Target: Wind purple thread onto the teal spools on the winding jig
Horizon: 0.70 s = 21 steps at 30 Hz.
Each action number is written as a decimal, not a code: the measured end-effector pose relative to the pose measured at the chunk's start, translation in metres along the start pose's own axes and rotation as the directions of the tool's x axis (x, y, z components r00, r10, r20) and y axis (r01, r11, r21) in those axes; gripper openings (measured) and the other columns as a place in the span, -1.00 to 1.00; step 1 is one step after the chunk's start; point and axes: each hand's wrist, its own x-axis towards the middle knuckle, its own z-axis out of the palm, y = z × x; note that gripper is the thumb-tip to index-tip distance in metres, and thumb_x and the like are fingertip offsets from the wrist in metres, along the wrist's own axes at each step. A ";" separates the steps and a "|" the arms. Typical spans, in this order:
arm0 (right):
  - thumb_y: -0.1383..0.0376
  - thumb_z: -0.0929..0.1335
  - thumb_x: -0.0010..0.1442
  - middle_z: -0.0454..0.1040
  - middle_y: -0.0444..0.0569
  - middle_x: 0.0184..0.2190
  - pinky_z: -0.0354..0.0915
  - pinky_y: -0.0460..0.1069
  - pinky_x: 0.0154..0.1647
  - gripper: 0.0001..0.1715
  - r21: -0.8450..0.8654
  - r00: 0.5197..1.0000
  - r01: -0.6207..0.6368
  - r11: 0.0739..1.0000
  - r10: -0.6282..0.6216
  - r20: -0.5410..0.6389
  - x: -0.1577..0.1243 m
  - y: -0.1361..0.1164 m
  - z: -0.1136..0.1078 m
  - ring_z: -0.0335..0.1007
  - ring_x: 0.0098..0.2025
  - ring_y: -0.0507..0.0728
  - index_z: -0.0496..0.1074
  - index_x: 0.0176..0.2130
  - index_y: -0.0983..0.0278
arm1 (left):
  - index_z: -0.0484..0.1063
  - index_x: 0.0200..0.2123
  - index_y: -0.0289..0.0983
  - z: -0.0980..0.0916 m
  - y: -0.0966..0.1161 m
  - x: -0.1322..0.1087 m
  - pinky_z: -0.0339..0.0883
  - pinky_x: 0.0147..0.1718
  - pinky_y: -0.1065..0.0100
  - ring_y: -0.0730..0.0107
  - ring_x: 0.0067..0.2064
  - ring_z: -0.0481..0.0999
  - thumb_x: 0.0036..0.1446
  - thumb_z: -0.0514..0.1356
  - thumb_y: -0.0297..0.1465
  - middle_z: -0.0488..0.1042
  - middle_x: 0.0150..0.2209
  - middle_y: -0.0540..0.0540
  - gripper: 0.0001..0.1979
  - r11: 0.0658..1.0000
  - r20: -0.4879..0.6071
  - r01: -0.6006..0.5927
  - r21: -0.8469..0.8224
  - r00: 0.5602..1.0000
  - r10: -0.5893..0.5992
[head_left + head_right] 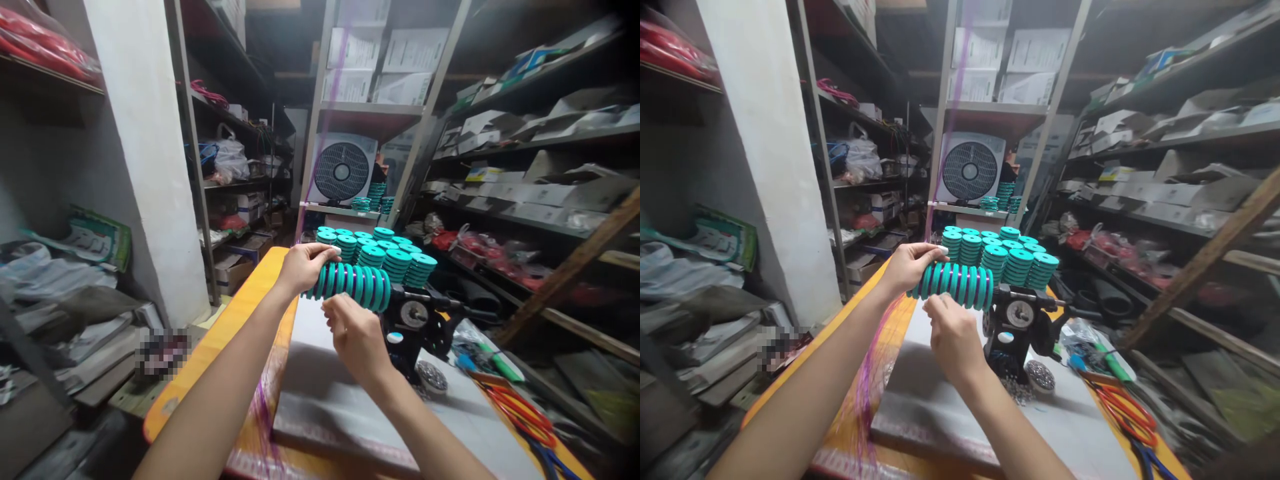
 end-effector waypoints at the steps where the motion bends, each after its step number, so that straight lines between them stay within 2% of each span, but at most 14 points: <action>1: 0.46 0.14 0.26 0.42 -0.01 -0.44 0.26 -0.06 -0.40 -0.71 -0.025 1.000 0.010 1.000 -0.009 0.012 -0.005 0.001 0.006 0.36 -0.43 0.06 0.35 -0.37 0.29 | 0.60 -0.29 -0.28 0.000 0.000 0.000 0.41 -0.17 0.29 0.20 -0.21 0.61 0.08 0.23 -0.21 0.64 -0.32 -0.16 -0.73 1.000 -0.001 -0.009 0.011 1.000 0.009; 4: 0.43 0.19 0.27 0.46 0.02 -0.44 0.24 -0.05 -0.43 -0.74 -0.090 0.996 0.055 0.994 -0.049 0.074 -0.014 -0.002 0.009 0.39 -0.44 0.09 0.44 -0.33 0.31 | 0.60 -0.30 -0.29 -0.001 0.000 -0.001 0.40 -0.15 0.28 0.20 -0.20 0.61 0.11 0.21 -0.23 0.64 -0.31 -0.17 -0.73 0.999 -0.002 -0.032 0.028 0.999 0.032; 7: 0.35 0.27 0.27 0.55 -0.03 -0.33 0.26 -0.08 -0.45 -0.78 -0.044 0.977 0.140 0.989 -0.131 0.168 -0.014 -0.016 -0.015 0.44 -0.43 0.06 0.46 -0.12 0.21 | 0.60 -0.27 -0.30 -0.001 -0.002 -0.001 0.41 -0.13 0.27 0.19 -0.17 0.60 0.11 0.21 -0.22 0.64 -0.27 -0.19 -0.72 0.999 -0.006 -0.036 -0.014 0.999 0.036; 8: 0.32 0.28 0.27 0.56 -0.06 -0.31 0.27 -0.09 -0.45 -0.76 0.002 0.974 0.157 0.988 -0.155 0.164 -0.011 -0.021 -0.027 0.44 -0.44 0.04 0.45 -0.08 0.18 | 0.59 -0.25 -0.30 -0.001 -0.003 -0.001 0.41 -0.12 0.26 0.18 -0.16 0.60 0.10 0.22 -0.22 0.64 -0.24 -0.20 -0.71 0.999 -0.010 -0.034 -0.034 0.999 0.034; 9: 0.30 0.28 0.28 0.57 -0.09 -0.33 0.27 -0.10 -0.46 -0.76 0.051 0.977 0.164 0.985 -0.169 0.132 -0.006 -0.025 -0.040 0.44 -0.46 0.02 0.46 -0.08 0.17 | 0.59 -0.24 -0.30 0.000 -0.003 -0.001 0.41 -0.10 0.26 0.17 -0.14 0.60 0.09 0.23 -0.21 0.63 -0.22 -0.20 -0.70 0.998 -0.014 -0.033 -0.050 0.999 0.032; 11: 0.27 0.27 0.28 0.53 -0.12 -0.48 0.26 -0.10 -0.50 -0.77 0.098 0.993 0.117 0.988 -0.114 -0.035 0.013 -0.028 -0.062 0.38 -0.53 0.00 0.50 -0.15 0.21 | 0.59 -0.23 -0.30 0.000 -0.005 -0.001 0.41 -0.10 0.25 0.17 -0.13 0.59 0.08 0.24 -0.19 0.63 -0.20 -0.20 -0.68 0.998 -0.022 -0.031 -0.063 0.999 0.029; 13: 0.24 0.28 0.27 0.49 -0.12 -0.54 0.24 -0.07 -0.49 -0.76 0.033 0.984 0.058 0.998 -0.052 -0.168 0.040 -0.023 -0.075 0.33 -0.56 0.01 0.53 -0.20 0.23 | 0.60 -0.23 -0.30 0.000 -0.005 -0.001 0.40 -0.12 0.26 0.17 -0.15 0.59 0.07 0.25 -0.19 0.63 -0.21 -0.19 -0.68 0.998 -0.026 -0.031 -0.055 0.999 0.030; 15: 0.27 0.32 0.21 0.52 -0.05 -0.40 0.25 -0.03 -0.40 -0.78 -0.056 0.986 0.064 0.996 -0.071 -0.152 0.069 -0.012 -0.077 0.37 -0.44 0.06 0.56 -0.20 0.22 | 0.61 -0.24 -0.28 -0.001 -0.004 -0.001 0.40 -0.14 0.27 0.18 -0.17 0.59 0.06 0.25 -0.18 0.63 -0.22 -0.17 -0.68 0.998 -0.027 -0.036 -0.044 0.999 0.035; 17: 0.31 0.38 0.13 0.52 -0.02 -0.32 0.25 -0.03 -0.38 -0.80 -0.025 0.997 0.061 0.998 -0.062 -0.053 0.093 0.000 -0.071 0.37 -0.39 0.06 0.58 -0.22 0.21 | 0.61 -0.24 -0.27 -0.002 -0.003 -0.002 0.39 -0.18 0.29 0.19 -0.19 0.58 0.06 0.25 -0.16 0.64 -0.24 -0.14 -0.67 0.999 -0.020 -0.041 -0.021 0.999 0.040; 19: 0.33 0.41 0.07 0.52 -0.04 -0.35 0.25 -0.04 -0.40 -0.82 0.040 0.999 0.049 0.998 -0.050 0.022 0.106 0.009 -0.063 0.36 -0.40 0.05 0.59 -0.26 0.21 | 0.61 -0.23 -0.26 -0.004 -0.003 -0.002 0.38 -0.28 0.32 0.21 -0.25 0.57 0.07 0.22 -0.12 0.64 -0.30 -0.08 -0.64 0.999 -0.006 -0.042 0.025 0.999 0.042; 21: 0.32 0.41 0.06 0.52 -0.06 -0.41 0.25 -0.04 -0.42 -0.86 0.074 0.999 0.043 0.996 -0.045 0.028 0.111 0.013 -0.056 0.37 -0.41 0.05 0.60 -0.31 0.22 | 0.61 -0.24 -0.25 -0.004 -0.003 -0.002 0.37 -0.33 0.33 0.23 -0.30 0.56 0.08 0.19 -0.09 0.63 -0.37 -0.04 -0.62 0.997 0.001 -0.045 0.064 0.999 0.045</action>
